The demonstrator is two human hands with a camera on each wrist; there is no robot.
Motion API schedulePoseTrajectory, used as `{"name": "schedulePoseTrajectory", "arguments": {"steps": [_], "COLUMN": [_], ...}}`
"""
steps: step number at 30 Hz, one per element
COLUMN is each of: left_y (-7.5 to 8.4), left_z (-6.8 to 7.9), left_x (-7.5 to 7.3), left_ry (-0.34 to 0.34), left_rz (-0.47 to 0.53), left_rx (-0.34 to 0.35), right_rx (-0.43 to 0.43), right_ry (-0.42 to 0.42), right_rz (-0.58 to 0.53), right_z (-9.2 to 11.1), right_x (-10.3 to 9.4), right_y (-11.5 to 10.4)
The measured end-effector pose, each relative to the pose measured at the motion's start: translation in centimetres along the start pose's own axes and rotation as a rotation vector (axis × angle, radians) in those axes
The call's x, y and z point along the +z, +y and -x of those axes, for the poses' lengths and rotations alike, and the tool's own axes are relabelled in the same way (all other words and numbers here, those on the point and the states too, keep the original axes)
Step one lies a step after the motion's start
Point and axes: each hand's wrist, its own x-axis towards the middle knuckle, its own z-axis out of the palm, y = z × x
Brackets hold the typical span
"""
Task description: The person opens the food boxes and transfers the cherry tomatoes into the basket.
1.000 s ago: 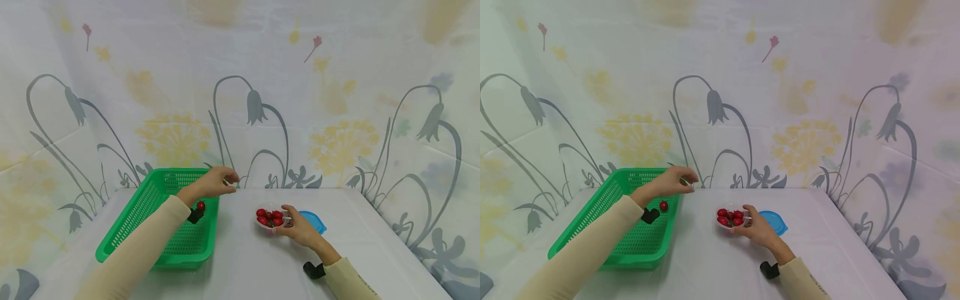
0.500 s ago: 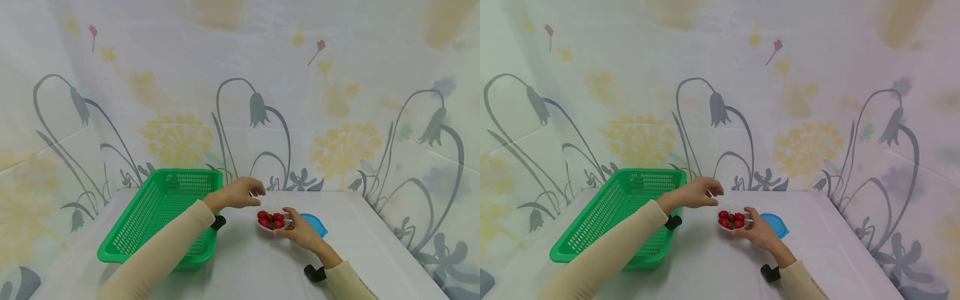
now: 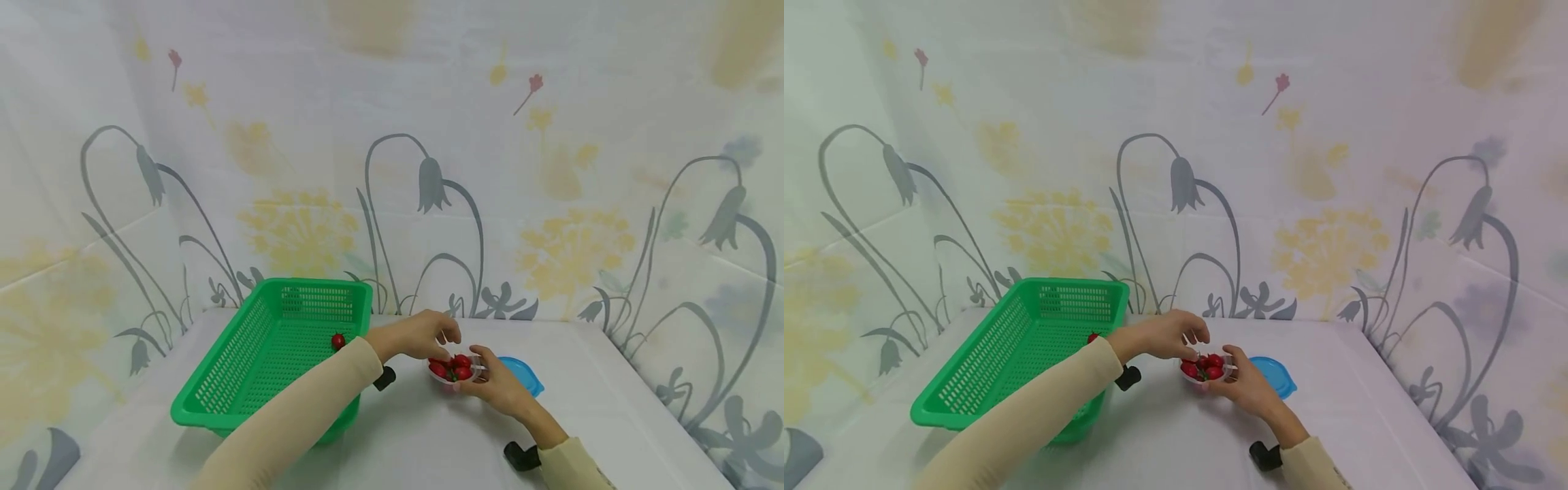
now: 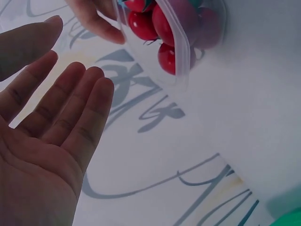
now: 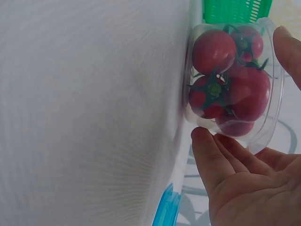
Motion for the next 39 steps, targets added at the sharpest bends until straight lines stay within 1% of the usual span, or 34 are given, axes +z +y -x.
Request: {"name": "schedulePoseTrajectory", "arguments": {"steps": [4,8,16,19,24,30,33,37,39], "left_y": [-0.1,-0.1,-0.4,-0.5,-0.8,-0.6,-0.7,-0.8,-0.8], "left_z": [-0.7,-1.4,-2.2,-2.4,-2.5,-2.5,-2.4,-2.3,-2.2], "left_x": [0.7,1.4,2.7,3.0,3.0,2.9,2.9,3.1,3.1], "left_ry": [-0.020,-0.037,-0.094,-0.102,-0.106,-0.113,-0.127,-0.140,-0.149], "left_rz": [-0.012,-0.048,-0.081,-0.086,-0.085,-0.101,-0.113,-0.133,-0.136], "left_rx": [-0.012,-0.027,-0.114,-0.130,-0.136,-0.166,-0.166,-0.126,-0.119], "right_rx": [-0.001,0.000,0.004,-0.002,-0.005,-0.007,-0.010,0.002,0.009], "right_ry": [-0.005,-0.003,-0.006,-0.003,-0.008,-0.010,-0.016,-0.014,-0.011], "right_rz": [-0.019,-0.019,-0.011,-0.020,-0.036,-0.022,-0.015,-0.002,0.004], "right_z": [0.1,0.2,0.4,0.5,0.4,0.2,0.1,-0.2,-0.3], "right_x": [-0.1,-0.2,-0.4,-0.5,-0.5,-0.4,-0.3,-0.1,0.1], "right_y": [0.2,0.6,0.7,0.5,0.4,0.2,0.3,0.5,0.5]}}
